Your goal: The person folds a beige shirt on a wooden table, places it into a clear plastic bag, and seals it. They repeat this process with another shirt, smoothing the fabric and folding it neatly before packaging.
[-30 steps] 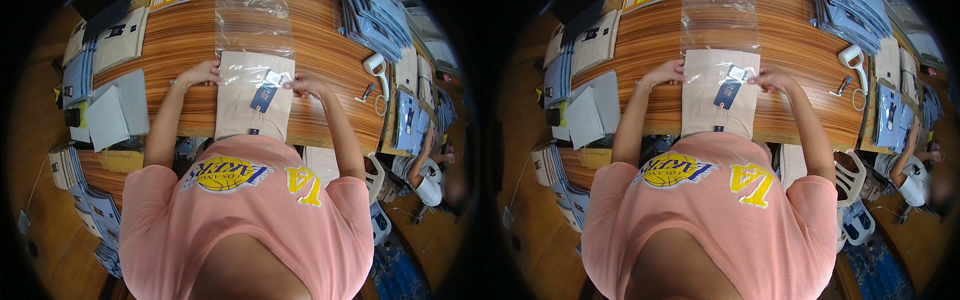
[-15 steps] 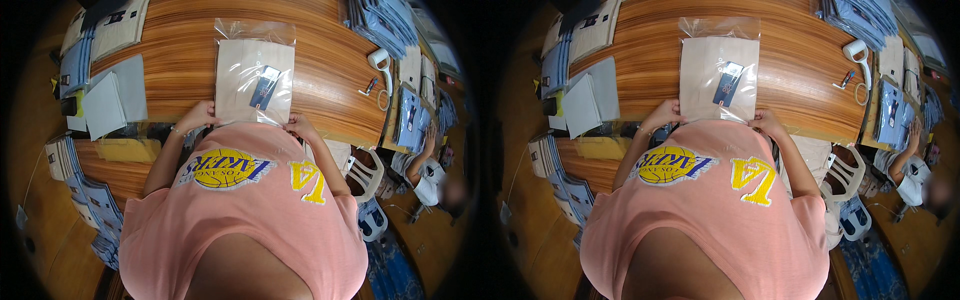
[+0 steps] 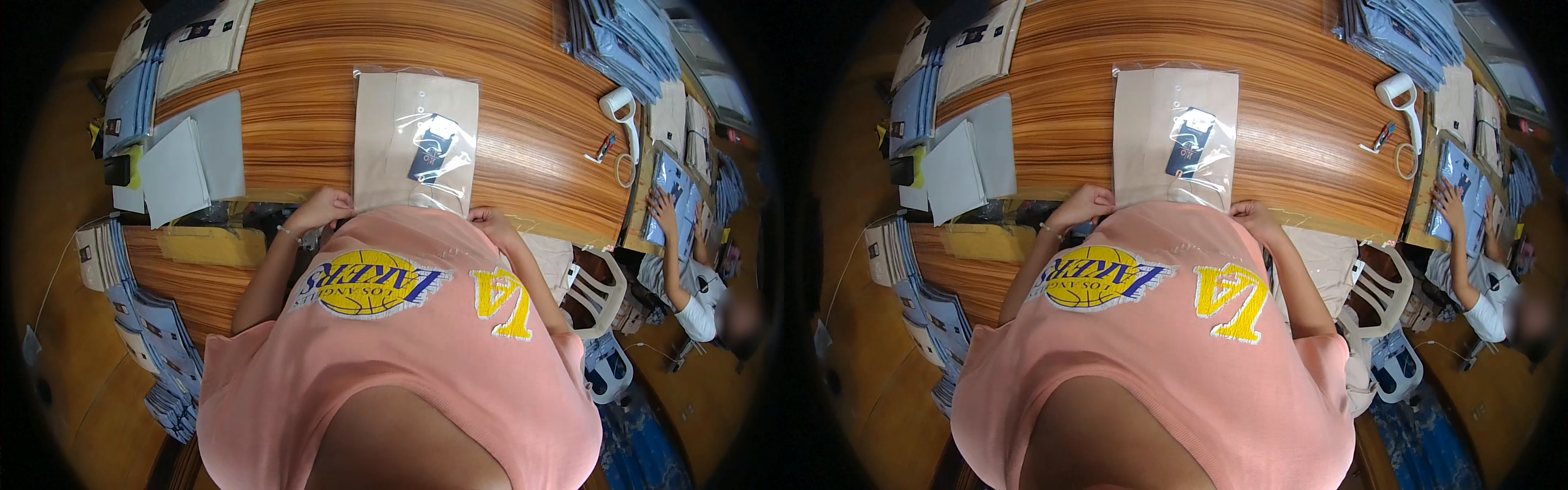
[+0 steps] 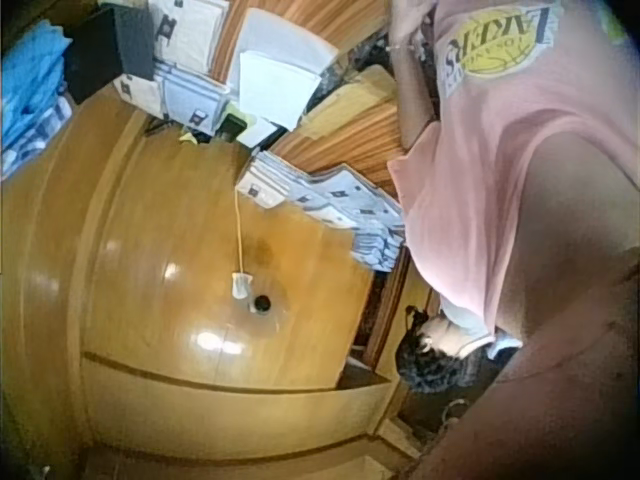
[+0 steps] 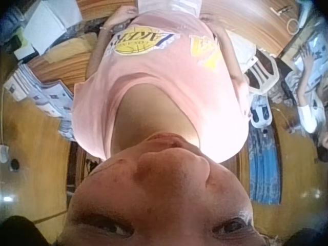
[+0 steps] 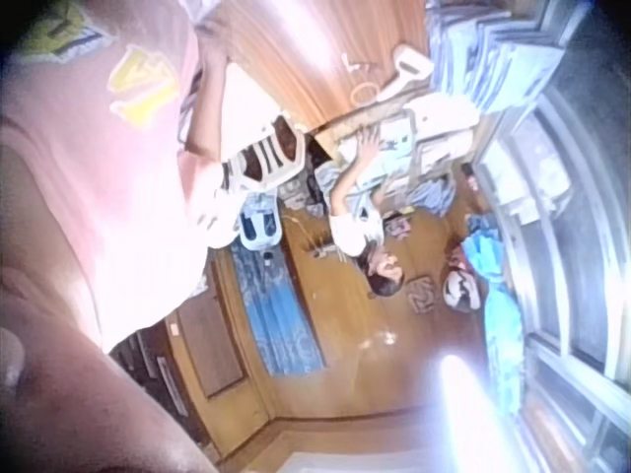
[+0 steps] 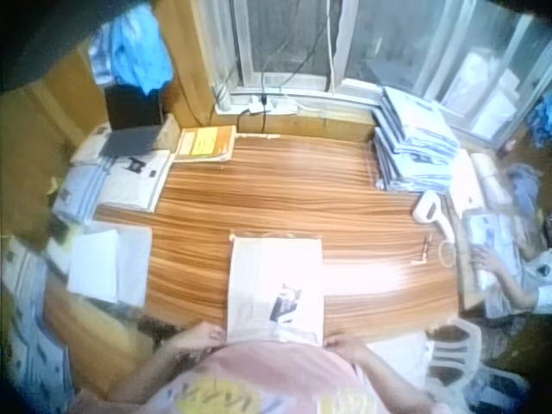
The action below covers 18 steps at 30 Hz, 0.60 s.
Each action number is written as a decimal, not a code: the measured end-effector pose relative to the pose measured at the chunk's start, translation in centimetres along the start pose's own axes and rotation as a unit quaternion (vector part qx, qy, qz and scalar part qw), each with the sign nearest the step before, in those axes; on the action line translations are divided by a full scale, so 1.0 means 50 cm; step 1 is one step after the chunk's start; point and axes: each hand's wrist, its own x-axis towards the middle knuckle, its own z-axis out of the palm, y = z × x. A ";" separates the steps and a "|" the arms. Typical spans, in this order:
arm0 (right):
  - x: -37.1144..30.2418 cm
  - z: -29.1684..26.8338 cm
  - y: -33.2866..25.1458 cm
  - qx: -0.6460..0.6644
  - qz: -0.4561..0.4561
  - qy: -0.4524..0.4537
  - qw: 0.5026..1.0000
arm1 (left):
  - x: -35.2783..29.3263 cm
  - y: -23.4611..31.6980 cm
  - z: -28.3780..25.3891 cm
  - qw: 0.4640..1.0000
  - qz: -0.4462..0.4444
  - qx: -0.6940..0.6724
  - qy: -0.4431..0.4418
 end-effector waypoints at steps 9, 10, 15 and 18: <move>-0.013 0.024 -0.042 0.057 0.040 -0.019 0.997 | 0.014 0.018 0.019 0.998 0.030 -0.018 0.045; -0.018 0.031 -0.037 0.080 0.037 -0.016 0.996 | 0.012 0.011 0.026 0.999 0.023 -0.008 0.041; 0.039 -0.006 -0.012 -0.044 -0.057 0.013 0.997 | 0.059 -0.002 0.009 0.992 0.097 -0.045 0.071; 0.064 -0.012 -0.222 -0.053 -0.054 0.103 0.992 | 0.083 0.133 -0.061 0.982 0.108 -0.009 0.153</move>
